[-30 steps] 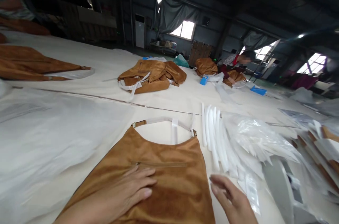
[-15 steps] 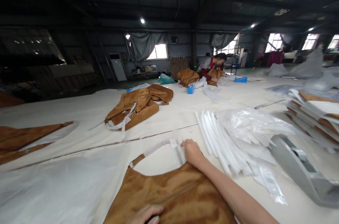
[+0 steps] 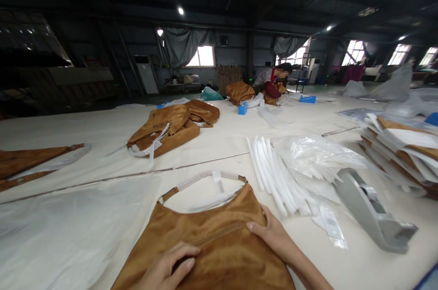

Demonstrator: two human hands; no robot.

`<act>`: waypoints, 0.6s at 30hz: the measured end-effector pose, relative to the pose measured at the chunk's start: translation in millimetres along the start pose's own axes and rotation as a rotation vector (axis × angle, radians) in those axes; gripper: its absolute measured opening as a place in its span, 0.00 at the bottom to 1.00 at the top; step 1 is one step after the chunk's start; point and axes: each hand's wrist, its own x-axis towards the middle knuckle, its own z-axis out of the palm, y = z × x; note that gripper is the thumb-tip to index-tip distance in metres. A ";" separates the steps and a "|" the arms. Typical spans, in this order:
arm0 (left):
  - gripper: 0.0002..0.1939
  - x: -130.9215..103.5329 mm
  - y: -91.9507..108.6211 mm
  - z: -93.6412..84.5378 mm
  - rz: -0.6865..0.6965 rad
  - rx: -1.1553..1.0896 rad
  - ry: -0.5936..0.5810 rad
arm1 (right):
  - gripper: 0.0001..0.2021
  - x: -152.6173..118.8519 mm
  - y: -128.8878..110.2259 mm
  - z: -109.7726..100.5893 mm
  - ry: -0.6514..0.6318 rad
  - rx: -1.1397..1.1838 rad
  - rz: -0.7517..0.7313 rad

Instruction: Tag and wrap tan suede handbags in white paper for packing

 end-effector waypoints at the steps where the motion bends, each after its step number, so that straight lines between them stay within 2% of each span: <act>1: 0.16 5.3 7.4 -3.7 -0.003 0.010 -0.027 | 0.35 -7.3 -0.2 4.7 -0.023 0.103 -0.020; 4: 0.18 33.7 36.6 -11.0 0.009 0.088 -0.066 | 0.33 -27.6 -4.9 22.9 -0.019 0.284 -0.051; 6: 0.19 61.7 58.5 -6.9 0.057 0.163 -0.045 | 0.32 -40.4 -7.9 37.2 0.022 0.293 -0.065; 9: 0.20 105.4 88.8 16.2 0.090 0.269 -0.002 | 0.30 -57.1 -7.6 60.7 0.078 0.300 -0.085; 11: 0.20 127.4 104.3 37.7 0.029 0.344 0.006 | 0.32 -66.5 -4.9 74.8 0.095 0.317 -0.121; 15: 0.14 147.1 117.0 74.0 -0.111 0.363 -0.051 | 0.41 -84.0 -2.2 85.7 0.058 0.254 -0.113; 17: 0.12 148.9 115.3 84.0 -0.133 0.316 -0.050 | 0.39 -90.9 -1.6 79.1 -0.007 0.213 -0.079; 18: 0.11 148.9 113.6 86.6 -0.137 0.293 -0.036 | 0.35 -93.4 -0.4 72.5 -0.054 0.201 -0.077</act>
